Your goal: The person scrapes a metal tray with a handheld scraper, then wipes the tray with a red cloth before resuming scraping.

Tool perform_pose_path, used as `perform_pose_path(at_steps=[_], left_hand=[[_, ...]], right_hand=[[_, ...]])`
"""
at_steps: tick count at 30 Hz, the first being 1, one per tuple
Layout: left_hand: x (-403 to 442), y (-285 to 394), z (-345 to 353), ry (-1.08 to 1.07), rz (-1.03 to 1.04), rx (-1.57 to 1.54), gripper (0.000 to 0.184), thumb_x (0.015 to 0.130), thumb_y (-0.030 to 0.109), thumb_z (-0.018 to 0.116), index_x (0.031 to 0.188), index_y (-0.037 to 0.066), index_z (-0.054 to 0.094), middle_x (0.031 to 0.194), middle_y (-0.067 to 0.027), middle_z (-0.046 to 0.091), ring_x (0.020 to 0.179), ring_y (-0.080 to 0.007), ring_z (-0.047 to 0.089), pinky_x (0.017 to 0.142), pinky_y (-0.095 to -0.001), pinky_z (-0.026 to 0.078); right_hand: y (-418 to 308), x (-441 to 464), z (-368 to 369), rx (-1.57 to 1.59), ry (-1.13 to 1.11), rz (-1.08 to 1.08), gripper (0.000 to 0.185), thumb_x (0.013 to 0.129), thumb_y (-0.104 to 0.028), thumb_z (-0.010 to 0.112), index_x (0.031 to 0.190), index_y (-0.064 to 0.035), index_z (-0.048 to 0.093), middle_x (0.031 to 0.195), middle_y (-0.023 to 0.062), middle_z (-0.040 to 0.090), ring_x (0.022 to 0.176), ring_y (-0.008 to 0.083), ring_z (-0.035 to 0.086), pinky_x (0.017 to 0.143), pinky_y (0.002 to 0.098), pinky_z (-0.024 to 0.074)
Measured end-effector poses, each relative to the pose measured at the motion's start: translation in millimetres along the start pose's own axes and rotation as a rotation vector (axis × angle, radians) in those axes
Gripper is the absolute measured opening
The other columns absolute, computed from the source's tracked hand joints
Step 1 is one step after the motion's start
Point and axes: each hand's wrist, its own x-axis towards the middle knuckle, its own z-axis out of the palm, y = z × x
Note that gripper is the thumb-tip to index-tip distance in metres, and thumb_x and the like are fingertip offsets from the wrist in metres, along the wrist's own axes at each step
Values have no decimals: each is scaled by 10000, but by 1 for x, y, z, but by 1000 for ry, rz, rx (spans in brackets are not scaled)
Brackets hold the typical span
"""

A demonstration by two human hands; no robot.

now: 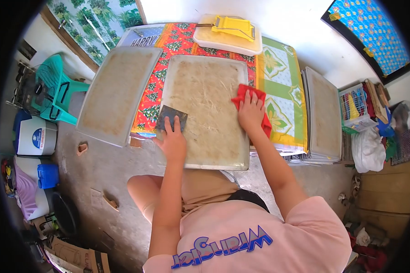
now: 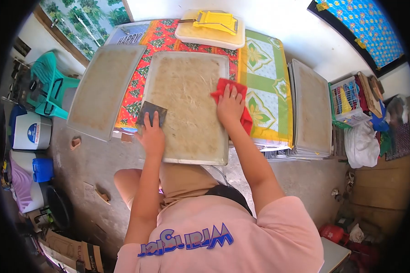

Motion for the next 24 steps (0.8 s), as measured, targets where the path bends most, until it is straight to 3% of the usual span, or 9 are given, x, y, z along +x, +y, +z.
perform_pose_path(at_steps=[4, 7, 10, 13, 15, 18, 19, 22, 24], left_hand=[[0, -1, -1, 4, 1, -29, 583, 897, 186, 589, 1464, 274, 481, 1529, -60, 422, 1199, -334, 609, 973, -734, 367], [0, -2, -7, 14, 11, -70, 593, 889, 182, 600, 1462, 283, 484, 1520, -57, 432, 1200, -331, 605, 1006, -708, 357], [1, -9, -12, 25, 25, -92, 612, 881, 174, 615, 1465, 293, 479, 1506, -50, 452, 1211, -318, 597, 1047, -682, 337], [6, -19, -22, 106, 8, -163, 595, 896, 162, 614, 1463, 288, 485, 1462, -48, 504, 1196, -287, 609, 1052, -645, 352], [10, -25, -38, 259, 6, -283, 527, 927, 162, 601, 1439, 259, 524, 1383, -62, 586, 1137, -278, 645, 1015, -584, 429], [14, -27, -64, 344, -121, -872, 399, 986, 201, 579, 1385, 205, 592, 1206, -93, 691, 1023, -240, 695, 889, -430, 533], [13, -26, -64, 290, -239, -1106, 303, 1031, 271, 552, 1256, 101, 662, 972, -99, 736, 824, -213, 721, 715, -308, 543], [8, -38, -75, -93, -406, -1487, 302, 1044, 309, 542, 1141, 53, 669, 882, -55, 720, 688, -161, 697, 663, -294, 519], [5, -36, -74, -119, -481, -1636, 310, 1043, 329, 547, 1066, 36, 646, 838, -42, 694, 570, -152, 656, 578, -282, 493]], right_hand=[[35, -86, -32, 59, 10, -285, 458, 935, -191, 595, 1385, -109, 563, 1317, 149, 566, 1065, 349, 561, 923, 457, 466], [65, -134, -60, 70, -41, -491, 425, 929, -163, 568, 1351, -120, 593, 1321, 111, 573, 1044, 324, 567, 878, 427, 471], [99, -146, -97, -57, -264, -509, 384, 917, -121, 579, 1295, -143, 638, 1299, 88, 583, 1022, 312, 583, 838, 437, 501], [118, -134, -132, -93, -402, -323, 337, 913, -127, 603, 1242, -147, 671, 1241, 92, 608, 1011, 322, 604, 819, 445, 523], [110, -123, -142, 102, -226, -242, 326, 911, -138, 623, 1233, -146, 678, 1226, 110, 618, 1026, 339, 611, 834, 442, 528], [90, -102, -142, 279, -93, -206, 308, 914, -152, 646, 1219, -134, 683, 1223, 135, 631, 1071, 355, 612, 870, 432, 525], [80, -93, -140, 307, -77, -221, 308, 914, -151, 645, 1219, -136, 683, 1231, 136, 631, 1075, 355, 611, 872, 431, 525], [46, -60, -128, 381, -25, -277, 307, 907, -151, 650, 1212, -143, 686, 1230, 119, 638, 1070, 355, 609, 881, 434, 521], [26, -32, -112, 418, 25, -326, 310, 905, -152, 651, 1212, -147, 686, 1233, 110, 640, 1070, 357, 608, 890, 437, 517]])
